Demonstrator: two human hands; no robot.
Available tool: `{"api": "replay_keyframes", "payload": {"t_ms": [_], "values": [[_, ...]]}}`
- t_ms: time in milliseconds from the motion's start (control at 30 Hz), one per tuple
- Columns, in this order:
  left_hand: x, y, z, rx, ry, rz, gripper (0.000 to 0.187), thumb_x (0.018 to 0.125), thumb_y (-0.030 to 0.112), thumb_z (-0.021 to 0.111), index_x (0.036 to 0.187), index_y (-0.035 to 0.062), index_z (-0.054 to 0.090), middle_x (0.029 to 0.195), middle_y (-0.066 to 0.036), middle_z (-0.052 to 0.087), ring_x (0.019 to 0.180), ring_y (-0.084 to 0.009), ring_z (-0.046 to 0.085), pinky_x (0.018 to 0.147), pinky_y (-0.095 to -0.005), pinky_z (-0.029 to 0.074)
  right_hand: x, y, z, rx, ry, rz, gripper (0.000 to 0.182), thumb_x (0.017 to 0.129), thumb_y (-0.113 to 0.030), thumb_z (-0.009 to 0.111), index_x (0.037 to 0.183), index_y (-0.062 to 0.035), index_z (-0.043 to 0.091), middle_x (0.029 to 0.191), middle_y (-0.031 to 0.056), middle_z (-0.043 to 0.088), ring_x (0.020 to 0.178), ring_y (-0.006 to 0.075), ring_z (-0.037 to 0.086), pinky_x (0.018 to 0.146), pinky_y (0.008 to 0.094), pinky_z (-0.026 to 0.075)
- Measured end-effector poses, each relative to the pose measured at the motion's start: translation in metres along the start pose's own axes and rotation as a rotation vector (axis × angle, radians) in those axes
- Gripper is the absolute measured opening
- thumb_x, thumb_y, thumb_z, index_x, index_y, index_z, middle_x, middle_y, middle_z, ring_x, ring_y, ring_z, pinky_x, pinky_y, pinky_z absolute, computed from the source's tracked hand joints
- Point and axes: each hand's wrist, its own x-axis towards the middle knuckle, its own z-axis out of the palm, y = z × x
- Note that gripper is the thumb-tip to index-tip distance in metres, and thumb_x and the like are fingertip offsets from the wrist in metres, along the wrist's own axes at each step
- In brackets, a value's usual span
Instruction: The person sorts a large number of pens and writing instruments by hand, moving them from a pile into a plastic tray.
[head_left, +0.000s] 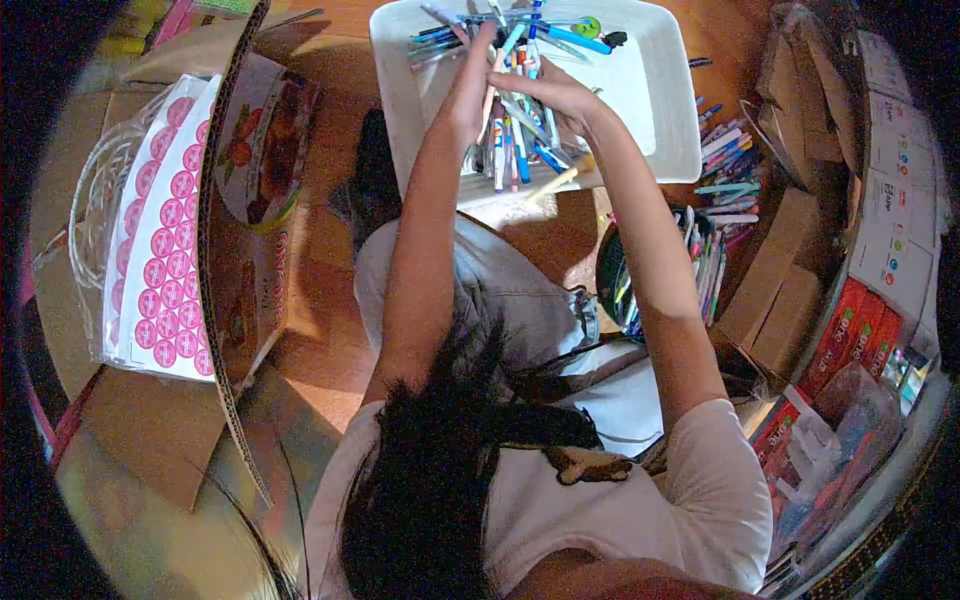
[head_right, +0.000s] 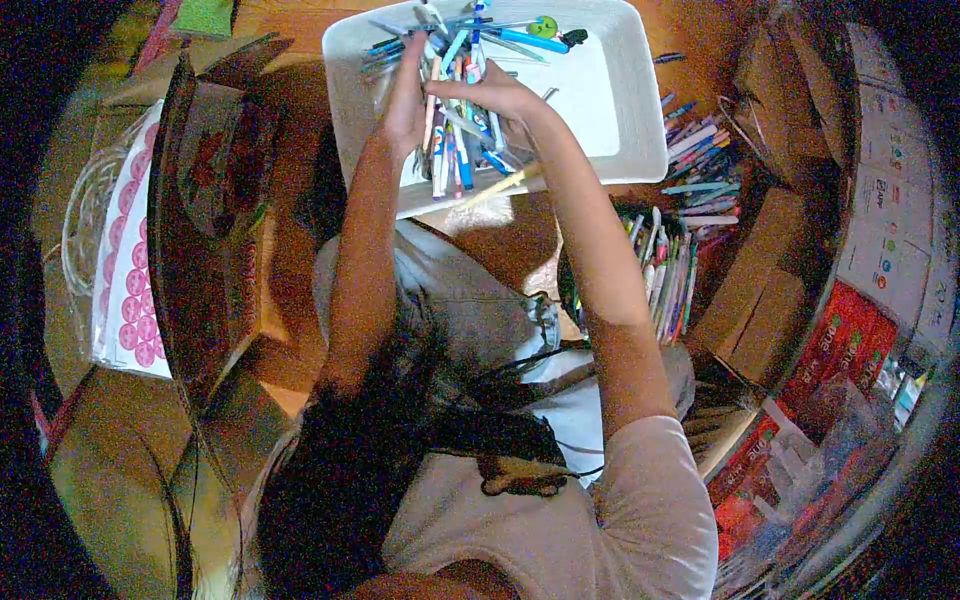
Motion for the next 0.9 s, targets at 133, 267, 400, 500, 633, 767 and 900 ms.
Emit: {"api": "replay_keyframes", "payload": {"t_ms": [133, 267, 400, 500, 633, 767, 900], "values": [[0.004, -0.002, -0.001, -0.04, -0.174, 0.038, 0.083, 0.079, 0.071, 0.031, 0.128, 0.0041, 0.038, 0.119, -0.012, 0.05, 0.108, -0.0224, 0.049, 0.093, -0.0355, 0.038, 0.004, 0.008, -0.003, -0.031, 0.126, 0.006, 0.097, 0.056, -0.041, 0.08, 0.127, 0.0047, 0.032, 0.118, 0.0183, 0.049, 0.109, 0.0255, 0.048, 0.094, 0.0355, 0.038], [-0.004, 0.007, 0.005, -0.044, -0.217, -0.003, 0.096, 0.074, 0.077, 0.027, 0.13, -0.0013, 0.032, 0.127, -0.016, 0.043, 0.115, -0.0265, 0.044, 0.099, -0.0385, 0.032, 0.0, -0.002, 0.002, 0.074, 0.163, -0.108, 0.098, 0.05, -0.037, 0.084, 0.123, 0.005, 0.035, 0.115, 0.0178, 0.051, 0.108, 0.0255, 0.049, 0.093, 0.0335, 0.038], [-0.001, 0.006, 0.005, -0.04, -0.204, 0.029, 0.088, 0.078, 0.07, 0.035, 0.131, 0.0006, 0.031, 0.128, -0.015, 0.043, 0.117, -0.0254, 0.043, 0.1, -0.0383, 0.03, 0.005, 0.0, 0.003, 0.093, 0.256, -0.233, 0.088, 0.052, -0.029, 0.084, 0.119, 0.0054, 0.038, 0.111, 0.0145, 0.052, 0.102, 0.0215, 0.052, 0.09, 0.0308, 0.04], [0.014, -0.007, -0.003, 0.028, -0.08, 0.253, 0.068, 0.083, 0.056, 0.045, 0.127, 0.0032, 0.039, 0.122, -0.011, 0.049, 0.111, -0.0225, 0.048, 0.097, -0.0366, 0.034, -0.004, -0.01, 0.011, 0.152, 0.295, -0.39, 0.089, 0.052, -0.03, 0.084, 0.118, 0.0068, 0.037, 0.11, 0.0152, 0.052, 0.102, 0.0214, 0.052, 0.088, 0.0301, 0.041], [-0.009, 0.023, 0.027, 0.064, -0.063, 0.094, 0.056, 0.086, 0.051, 0.045, 0.116, 0.0048, 0.051, 0.102, -0.009, 0.06, 0.092, -0.0194, 0.057, 0.085, -0.0338, 0.043, -0.018, -0.026, 0.015, 0.067, 0.468, -0.465, 0.086, 0.052, -0.03, 0.084, 0.116, 0.0046, 0.038, 0.107, 0.0147, 0.054, 0.098, 0.0214, 0.054, 0.086, 0.0303, 0.043], [-0.009, 0.037, 0.058, 0.146, -0.103, 0.149, 0.056, 0.087, 0.051, 0.04, 0.115, 0.0051, 0.052, 0.099, -0.009, 0.061, 0.085, -0.0198, 0.059, 0.078, -0.032, 0.045, -0.035, -0.047, 0.005, 0.061, 0.598, -0.556, 0.092, 0.048, -0.036, 0.083, 0.115, 0.0065, 0.038, 0.105, 0.017, 0.054, 0.097, 0.0234, 0.054, 0.085, 0.0306, 0.043], [0.009, 0.043, 0.11, 0.428, -0.182, 0.178, 0.056, 0.087, 0.051, 0.039, 0.11, 0.0024, 0.056, 0.095, -0.012, 0.062, 0.086, -0.0229, 0.059, 0.079, -0.0361, 0.045, -0.066, -0.062, -0.031, 0.102, 0.767, -0.481, 0.083, 0.055, -0.031, 0.081, 0.114, 0.0065, 0.037, 0.105, 0.0178, 0.054, 0.095, 0.0255, 0.054, 0.084, 0.0339, 0.043]]}}
